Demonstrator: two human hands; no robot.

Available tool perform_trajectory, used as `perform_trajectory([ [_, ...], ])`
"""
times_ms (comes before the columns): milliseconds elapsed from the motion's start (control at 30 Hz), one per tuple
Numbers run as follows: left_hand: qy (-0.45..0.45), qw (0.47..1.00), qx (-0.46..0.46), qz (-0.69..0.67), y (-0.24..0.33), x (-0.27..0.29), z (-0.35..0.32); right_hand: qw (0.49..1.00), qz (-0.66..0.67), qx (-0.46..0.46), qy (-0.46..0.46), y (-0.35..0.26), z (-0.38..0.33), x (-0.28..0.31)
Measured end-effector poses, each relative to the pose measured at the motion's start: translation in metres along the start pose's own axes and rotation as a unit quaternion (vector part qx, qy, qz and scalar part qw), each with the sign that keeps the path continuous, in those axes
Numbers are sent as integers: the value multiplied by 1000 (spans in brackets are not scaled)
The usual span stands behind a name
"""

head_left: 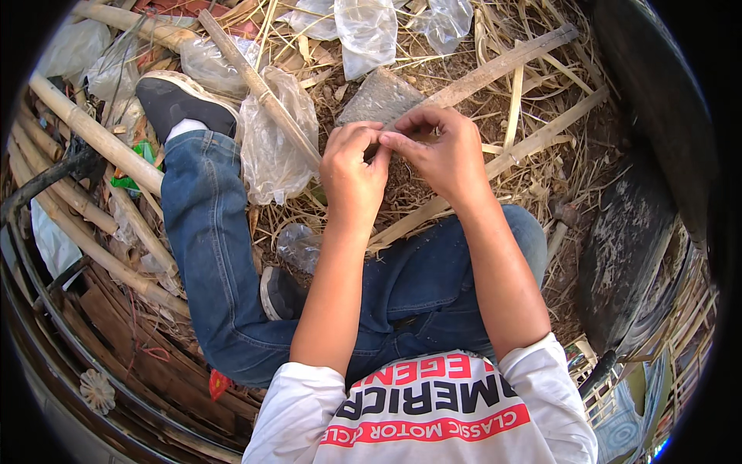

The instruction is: The person prepares bamboo strips by using a hammer to flatten and soften them against a stone surface while sitting on the ground.

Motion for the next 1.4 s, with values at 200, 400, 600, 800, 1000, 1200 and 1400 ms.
perform_trajectory([
  [200, -18, 1000, 2, -12, -3, -4, 0, 1000, -8, 16, 0, 0, 0, 2],
  [400, -6, 999, 29, -22, -5, -2, -2, 978, 163, -31, 124, -14, -11, 56],
  [600, -9, 999, 27, -19, -6, -1, 1, 973, 58, -31, 219, 13, -96, 168],
  [800, -33, 998, 46, -38, -14, -9, 1, 967, -72, -135, 206, 77, -188, 213],
  [1000, -56, 995, 56, -57, -15, -8, 4, 951, -134, -158, 227, 126, -238, 217],
  [1200, -59, 997, 17, -46, -19, -7, 7, 932, -216, -215, 195, 164, -309, 213],
  [1400, -58, 996, 8, -62, -21, -9, 5, 918, -246, -286, 119, 183, -302, 202],
])
Point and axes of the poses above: each hand's wrist, its own z-axis towards the middle knuckle, its own x-axis out of the back of the hand, y = z × x, the point moved 3 cm from there along z, towards the middle knuckle, and after that the axes turned 6 degrees about y, right-handed, at the moved point
